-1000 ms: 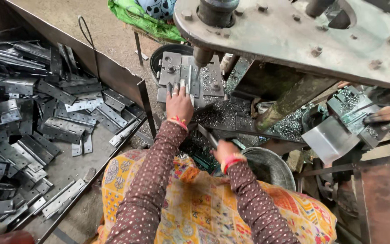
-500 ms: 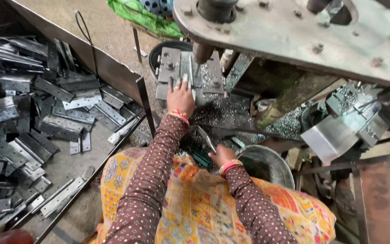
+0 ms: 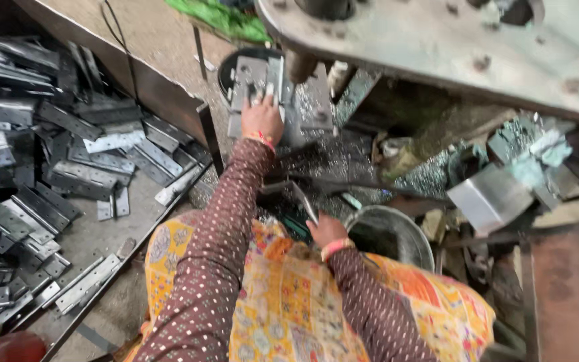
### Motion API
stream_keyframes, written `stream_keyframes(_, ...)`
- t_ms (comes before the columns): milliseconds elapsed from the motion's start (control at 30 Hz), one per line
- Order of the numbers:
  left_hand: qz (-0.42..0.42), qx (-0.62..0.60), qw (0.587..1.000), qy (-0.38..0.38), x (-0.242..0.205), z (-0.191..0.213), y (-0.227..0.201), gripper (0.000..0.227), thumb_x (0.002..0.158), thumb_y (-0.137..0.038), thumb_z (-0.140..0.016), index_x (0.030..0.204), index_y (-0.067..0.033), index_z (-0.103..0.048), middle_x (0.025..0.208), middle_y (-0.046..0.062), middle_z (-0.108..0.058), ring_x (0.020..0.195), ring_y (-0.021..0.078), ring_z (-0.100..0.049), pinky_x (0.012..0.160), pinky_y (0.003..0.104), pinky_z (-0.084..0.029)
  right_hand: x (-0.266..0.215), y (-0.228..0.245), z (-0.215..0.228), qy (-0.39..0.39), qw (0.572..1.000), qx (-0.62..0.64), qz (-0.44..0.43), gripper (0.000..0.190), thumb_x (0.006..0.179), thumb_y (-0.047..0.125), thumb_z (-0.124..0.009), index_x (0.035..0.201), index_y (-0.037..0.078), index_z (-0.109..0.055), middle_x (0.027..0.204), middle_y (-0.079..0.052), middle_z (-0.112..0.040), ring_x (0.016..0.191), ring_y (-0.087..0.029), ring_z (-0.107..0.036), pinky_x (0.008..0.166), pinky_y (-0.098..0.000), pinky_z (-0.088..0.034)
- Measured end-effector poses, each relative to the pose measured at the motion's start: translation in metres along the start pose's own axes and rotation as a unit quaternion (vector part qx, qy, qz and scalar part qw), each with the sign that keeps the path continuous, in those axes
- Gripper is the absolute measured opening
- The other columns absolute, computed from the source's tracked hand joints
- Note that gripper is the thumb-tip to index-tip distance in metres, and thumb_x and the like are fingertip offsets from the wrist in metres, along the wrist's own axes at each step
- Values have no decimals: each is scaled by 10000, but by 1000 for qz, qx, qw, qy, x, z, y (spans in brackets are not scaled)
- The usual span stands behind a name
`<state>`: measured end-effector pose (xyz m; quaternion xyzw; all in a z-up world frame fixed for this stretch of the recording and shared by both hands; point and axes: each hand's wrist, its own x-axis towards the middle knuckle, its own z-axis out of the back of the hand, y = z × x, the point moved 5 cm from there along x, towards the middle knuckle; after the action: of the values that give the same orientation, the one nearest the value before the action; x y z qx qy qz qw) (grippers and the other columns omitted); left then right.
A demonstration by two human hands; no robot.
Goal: The person operates a metalworking machine, repeatedly picking up metal pieces from a bin and placing them into the machine's fixture. They use a tool to manipulate the pieces and activate the machine, then remove the processed items and return them to the bin.
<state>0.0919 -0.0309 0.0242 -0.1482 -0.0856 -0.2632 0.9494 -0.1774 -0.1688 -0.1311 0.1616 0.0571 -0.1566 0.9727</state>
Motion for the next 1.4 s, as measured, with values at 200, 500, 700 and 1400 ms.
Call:
stream_keyframes(200, 3, 38, 993, 107, -21, 19, -11, 333, 1027, -203, -475, 1065, -112, -793, 1591, 99, -483, 1448, 278, -454, 1259, 527, -209, 13, 45, 112, 26, 995, -17, -90, 513, 924, 587, -662, 1051, 92, -613, 801, -143, -725, 734, -343, -720, 688, -475, -564)
stream_keyframes(500, -132, 87, 970, -183, -152, 62, -48, 336, 935, -186, -551, 1228, -47, -641, 1357, 125, -595, 1314, 290, -562, 1176, 559, -297, 0, 68, 161, -264, 957, 115, 14, 464, 997, 519, -599, 1066, 61, -578, 1023, -148, -658, 839, -333, -698, 710, -451, -566)
stream_keyframes(700, -145, -101, 973, -147, -107, 68, -39, 171, 1105, -163, -552, 1190, -29, -616, 1243, 124, -604, 1017, 245, -633, 1021, 473, -476, -2, 69, 165, -351, 929, 93, 71, 434, 1038, 490, -586, 1069, 57, -581, 1016, -141, -660, 918, -377, -674, 734, -475, -551)
stream_keyframes(1400, 16, 65, 997, 49, -93, 33, -49, 384, 1030, -348, -498, 1222, -73, -687, 1568, 131, -440, 1476, 314, -400, 1201, 583, -289, -5, 77, 164, -259, 963, 70, 26, 467, 975, 555, -603, 934, 91, -628, 931, -95, -682, 777, -327, -687, 656, -440, -550)
